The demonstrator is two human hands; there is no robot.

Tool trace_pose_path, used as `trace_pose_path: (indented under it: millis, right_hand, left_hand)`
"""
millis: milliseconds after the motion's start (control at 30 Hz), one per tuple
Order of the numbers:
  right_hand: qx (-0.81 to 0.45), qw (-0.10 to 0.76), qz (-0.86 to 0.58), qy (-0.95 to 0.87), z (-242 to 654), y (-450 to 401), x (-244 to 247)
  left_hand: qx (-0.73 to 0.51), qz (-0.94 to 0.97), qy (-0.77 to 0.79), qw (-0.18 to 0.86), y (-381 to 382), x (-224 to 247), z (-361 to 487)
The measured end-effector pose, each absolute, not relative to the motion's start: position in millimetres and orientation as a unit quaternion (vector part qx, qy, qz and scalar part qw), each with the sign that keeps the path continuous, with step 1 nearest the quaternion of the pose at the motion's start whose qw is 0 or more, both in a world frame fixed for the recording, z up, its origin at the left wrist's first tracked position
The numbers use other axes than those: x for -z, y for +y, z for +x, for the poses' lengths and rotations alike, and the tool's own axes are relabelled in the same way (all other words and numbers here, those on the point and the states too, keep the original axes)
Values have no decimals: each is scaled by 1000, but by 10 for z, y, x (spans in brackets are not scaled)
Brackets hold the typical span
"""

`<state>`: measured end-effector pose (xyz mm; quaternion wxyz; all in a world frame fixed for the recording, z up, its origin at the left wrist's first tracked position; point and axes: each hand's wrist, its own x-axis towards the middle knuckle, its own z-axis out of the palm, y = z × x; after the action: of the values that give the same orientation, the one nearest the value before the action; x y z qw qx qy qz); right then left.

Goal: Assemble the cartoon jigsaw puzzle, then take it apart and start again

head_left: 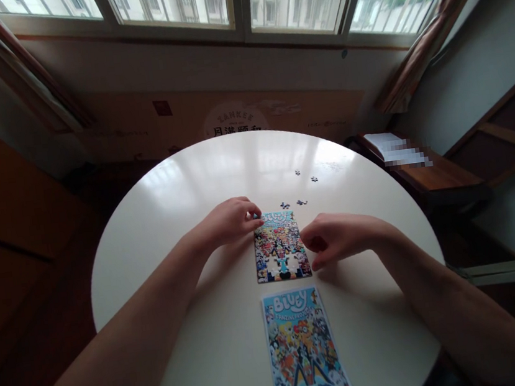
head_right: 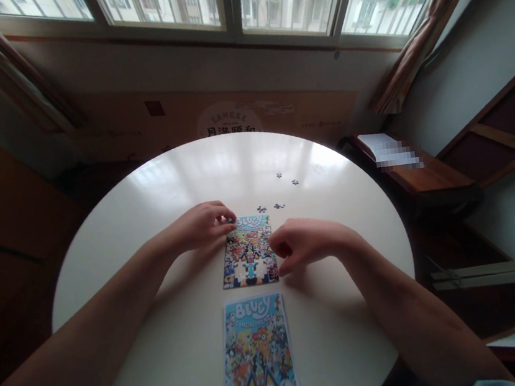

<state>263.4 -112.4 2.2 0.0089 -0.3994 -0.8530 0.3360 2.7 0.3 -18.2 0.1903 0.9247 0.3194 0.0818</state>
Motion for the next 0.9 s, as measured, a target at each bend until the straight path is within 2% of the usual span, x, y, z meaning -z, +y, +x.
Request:
trace_pose_path:
  millis: [167, 900]
  right_hand:
    - [-334, -31, -414, -846, 2589, -1145, -39]
    - [-303, -42, -428, -850, 2589, -1183, -64]
  left_hand:
    - [-79, 920, 339, 182, 50, 211, 48]
    - [-115, 905, 381, 150, 98, 244, 78]
